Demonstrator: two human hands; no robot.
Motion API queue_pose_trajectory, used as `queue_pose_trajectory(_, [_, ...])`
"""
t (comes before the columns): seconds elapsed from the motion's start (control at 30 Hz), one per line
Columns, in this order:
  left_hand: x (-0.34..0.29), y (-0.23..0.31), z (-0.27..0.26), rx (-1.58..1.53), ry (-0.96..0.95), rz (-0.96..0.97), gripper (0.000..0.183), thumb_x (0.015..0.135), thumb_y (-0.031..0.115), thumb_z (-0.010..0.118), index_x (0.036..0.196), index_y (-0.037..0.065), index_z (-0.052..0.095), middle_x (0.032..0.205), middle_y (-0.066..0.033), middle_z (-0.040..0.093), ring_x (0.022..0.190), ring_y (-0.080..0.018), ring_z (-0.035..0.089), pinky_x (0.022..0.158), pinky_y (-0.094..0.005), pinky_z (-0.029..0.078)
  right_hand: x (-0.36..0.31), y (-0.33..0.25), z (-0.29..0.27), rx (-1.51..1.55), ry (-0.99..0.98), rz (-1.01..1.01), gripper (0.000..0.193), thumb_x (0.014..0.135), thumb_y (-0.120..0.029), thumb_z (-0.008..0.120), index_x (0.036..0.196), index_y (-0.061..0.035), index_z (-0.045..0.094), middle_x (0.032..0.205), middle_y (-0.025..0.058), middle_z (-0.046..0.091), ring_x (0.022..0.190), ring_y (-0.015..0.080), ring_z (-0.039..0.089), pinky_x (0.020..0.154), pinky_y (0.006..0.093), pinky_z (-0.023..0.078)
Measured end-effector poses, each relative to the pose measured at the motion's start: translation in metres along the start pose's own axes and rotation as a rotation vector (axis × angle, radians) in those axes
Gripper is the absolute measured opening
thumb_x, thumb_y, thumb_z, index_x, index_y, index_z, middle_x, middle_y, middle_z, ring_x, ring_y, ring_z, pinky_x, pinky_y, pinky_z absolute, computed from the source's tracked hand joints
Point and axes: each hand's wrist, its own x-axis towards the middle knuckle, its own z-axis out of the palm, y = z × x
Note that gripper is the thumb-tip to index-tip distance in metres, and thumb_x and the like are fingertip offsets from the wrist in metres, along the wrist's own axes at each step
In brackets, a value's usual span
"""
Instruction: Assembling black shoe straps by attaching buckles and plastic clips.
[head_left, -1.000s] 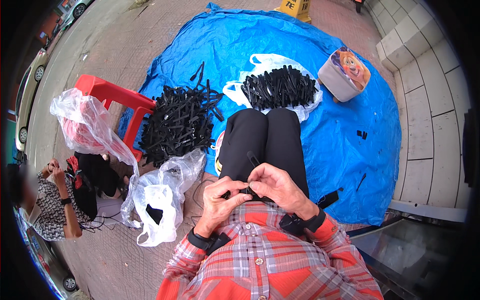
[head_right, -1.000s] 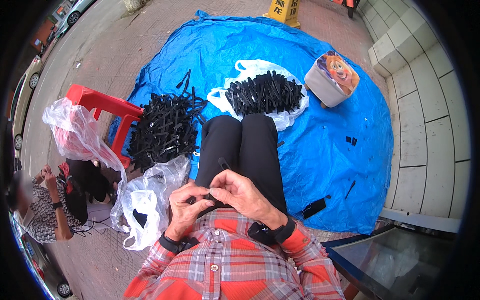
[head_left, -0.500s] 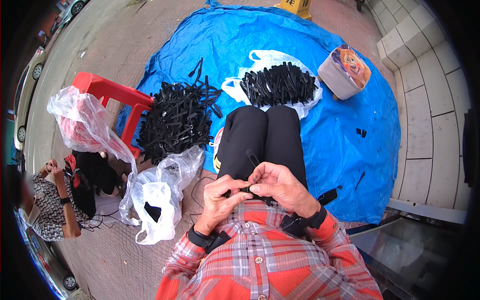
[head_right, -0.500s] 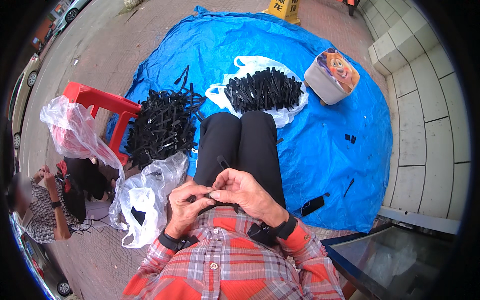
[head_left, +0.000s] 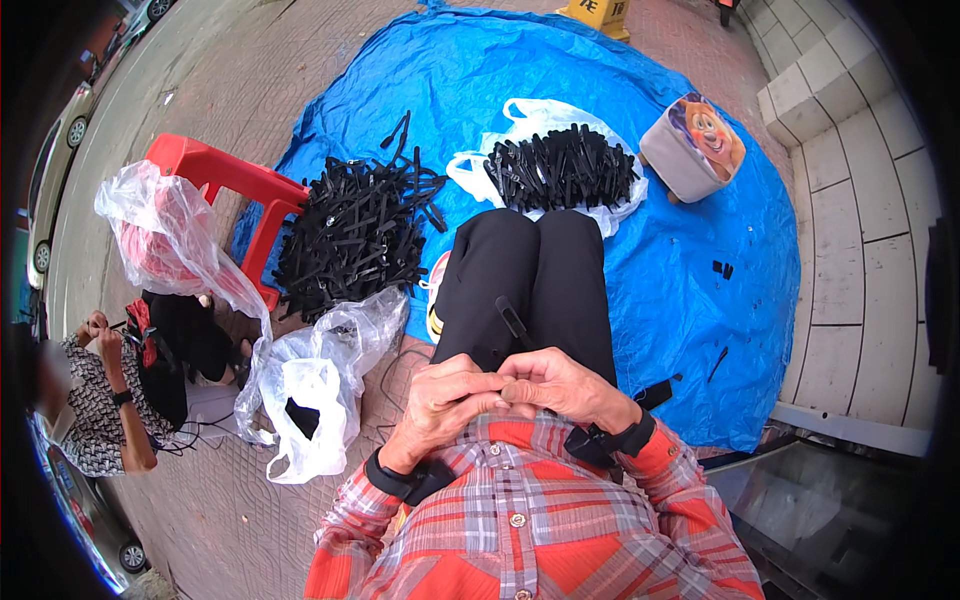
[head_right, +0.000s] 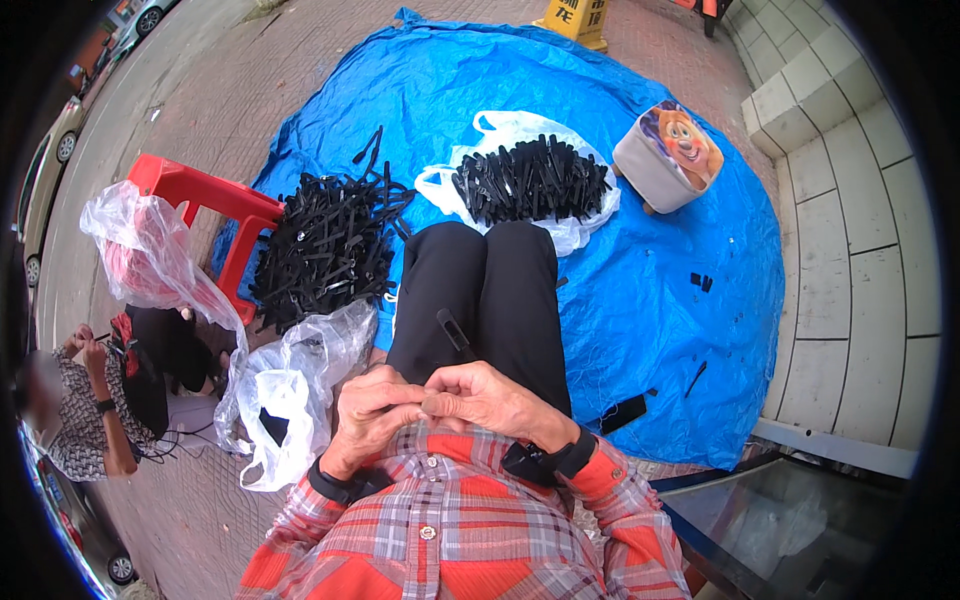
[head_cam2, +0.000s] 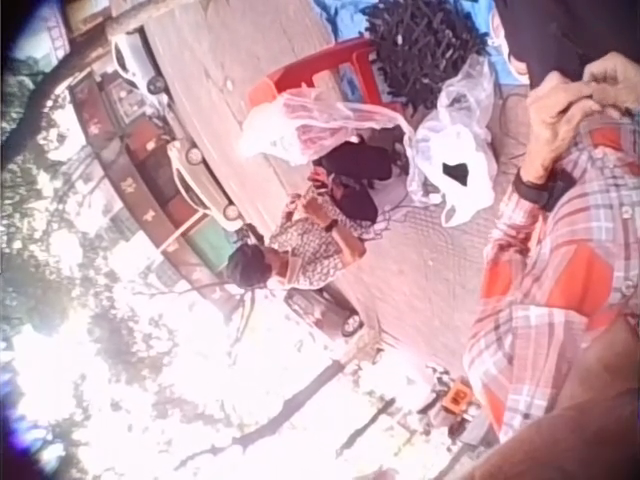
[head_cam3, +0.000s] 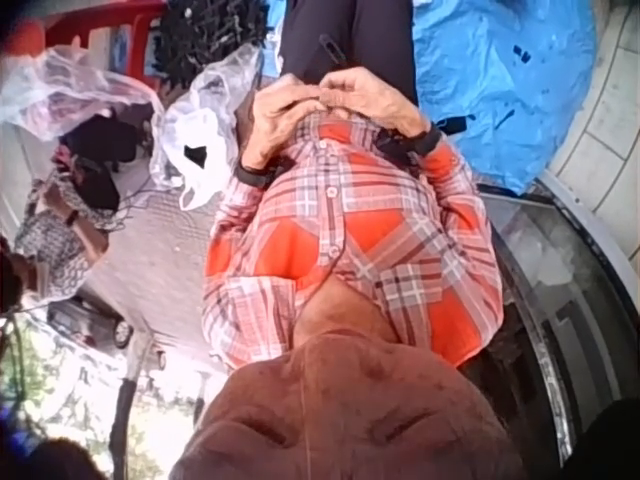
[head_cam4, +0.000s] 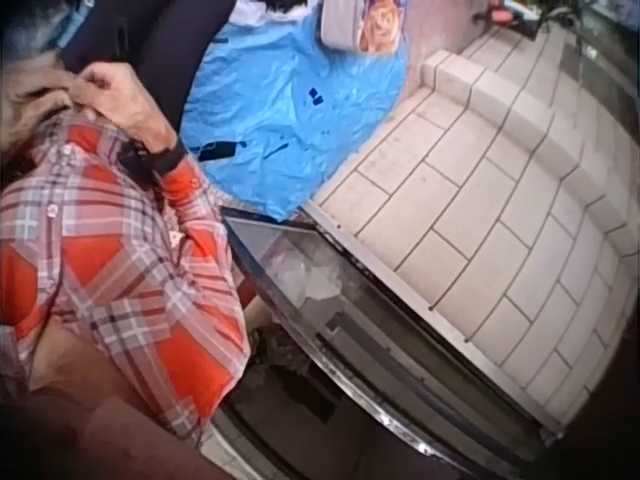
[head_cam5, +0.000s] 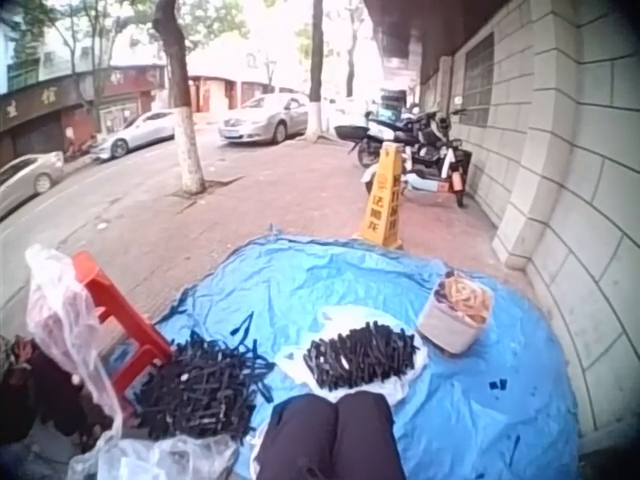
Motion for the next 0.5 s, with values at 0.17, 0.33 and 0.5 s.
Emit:
queue_pose_trajectory(0.17, [-0.002,0.0,-0.006,-0.127,0.076,-0.264,0.034,0.07,0.017,0.073,0.1,0.004,0.063,0.066,0.0028,0.052,0.057,-0.0054,0.046,0.052,-0.0199,0.037,-0.002,0.001,0.006,-0.072,0.134,-0.147,0.025,0.087,-0.026,0.059,0.084,-0.0019,0.058,0.069,0.0,0.058,0.058,0.0025,0.046,0.05,0.0178,0.036])
queue_pose_trajectory(0.33, [-0.008,-0.004,0.002,-0.601,-0.027,-0.726,0.025,0.089,0.023,0.056,0.102,0.003,0.057,0.071,0.0011,0.058,0.058,-0.0019,0.042,0.056,-0.0178,0.037,0.004,0.005,0.008,-0.383,0.329,-0.24,0.02,0.088,-0.02,0.058,0.078,-0.0031,0.054,0.063,-0.0019,0.055,0.052,0.0028,0.042,0.049,0.0167,0.034])
queue_pose_trajectory(0.5, [-0.003,0.004,0.003,-0.61,0.015,-0.69,0.017,0.092,0.015,0.05,0.096,0.0,0.057,0.073,-0.0017,0.06,0.06,-0.0038,0.049,0.053,-0.0188,0.04,0.0,0.003,0.002,-0.311,0.342,-0.183,0.021,0.087,-0.02,0.059,0.077,-0.0023,0.056,0.062,-0.0018,0.054,0.054,0.0023,0.043,0.048,0.019,0.035])
